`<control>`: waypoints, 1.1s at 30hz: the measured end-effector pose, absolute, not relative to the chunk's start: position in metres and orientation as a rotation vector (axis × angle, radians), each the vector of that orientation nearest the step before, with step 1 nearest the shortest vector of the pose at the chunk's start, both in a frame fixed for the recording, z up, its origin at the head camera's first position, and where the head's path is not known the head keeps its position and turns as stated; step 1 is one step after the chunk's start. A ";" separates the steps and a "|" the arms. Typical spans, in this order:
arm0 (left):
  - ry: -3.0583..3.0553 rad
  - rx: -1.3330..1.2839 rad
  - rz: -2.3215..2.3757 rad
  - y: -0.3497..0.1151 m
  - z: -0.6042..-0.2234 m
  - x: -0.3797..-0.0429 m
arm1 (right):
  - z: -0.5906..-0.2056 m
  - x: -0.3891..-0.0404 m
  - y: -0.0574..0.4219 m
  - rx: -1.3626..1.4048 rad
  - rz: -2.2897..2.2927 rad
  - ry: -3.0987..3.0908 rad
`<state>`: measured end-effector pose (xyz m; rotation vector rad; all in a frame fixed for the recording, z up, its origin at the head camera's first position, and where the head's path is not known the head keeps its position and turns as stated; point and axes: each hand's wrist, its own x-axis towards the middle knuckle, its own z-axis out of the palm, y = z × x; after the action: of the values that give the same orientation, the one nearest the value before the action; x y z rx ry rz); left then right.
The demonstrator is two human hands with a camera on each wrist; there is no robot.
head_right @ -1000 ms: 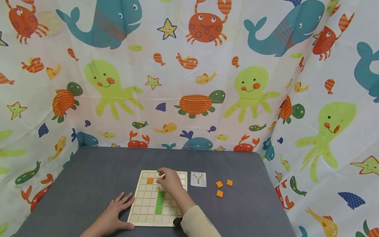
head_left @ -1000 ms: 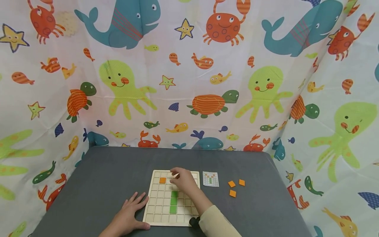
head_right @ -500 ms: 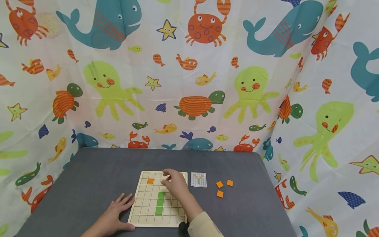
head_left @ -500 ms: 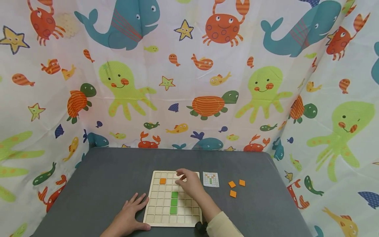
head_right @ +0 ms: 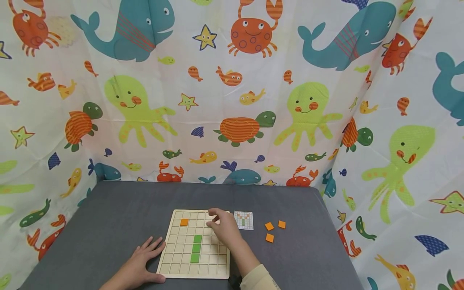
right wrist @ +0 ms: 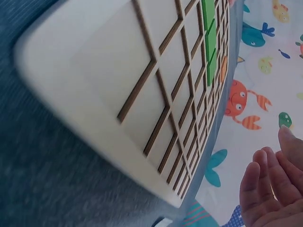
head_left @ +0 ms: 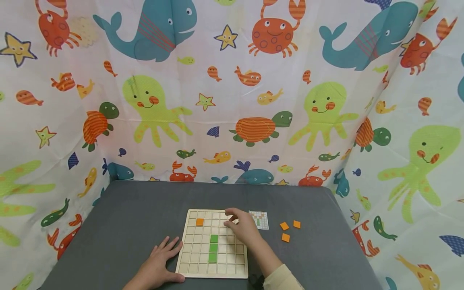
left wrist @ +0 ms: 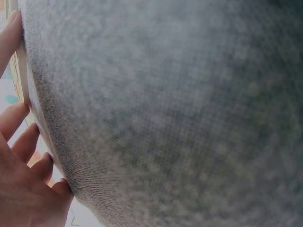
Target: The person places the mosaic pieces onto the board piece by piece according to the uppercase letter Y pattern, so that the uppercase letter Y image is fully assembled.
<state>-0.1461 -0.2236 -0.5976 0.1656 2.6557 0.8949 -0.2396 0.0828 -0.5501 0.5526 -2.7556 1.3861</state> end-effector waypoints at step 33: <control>2.660 0.215 0.895 -0.225 -0.599 -0.148 | -0.549 -0.242 0.152 0.293 1.318 -2.715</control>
<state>-0.1482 -0.2253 -0.5993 0.2148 2.6598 0.8948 -0.2421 0.1520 -0.5490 0.2926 -2.7148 1.3179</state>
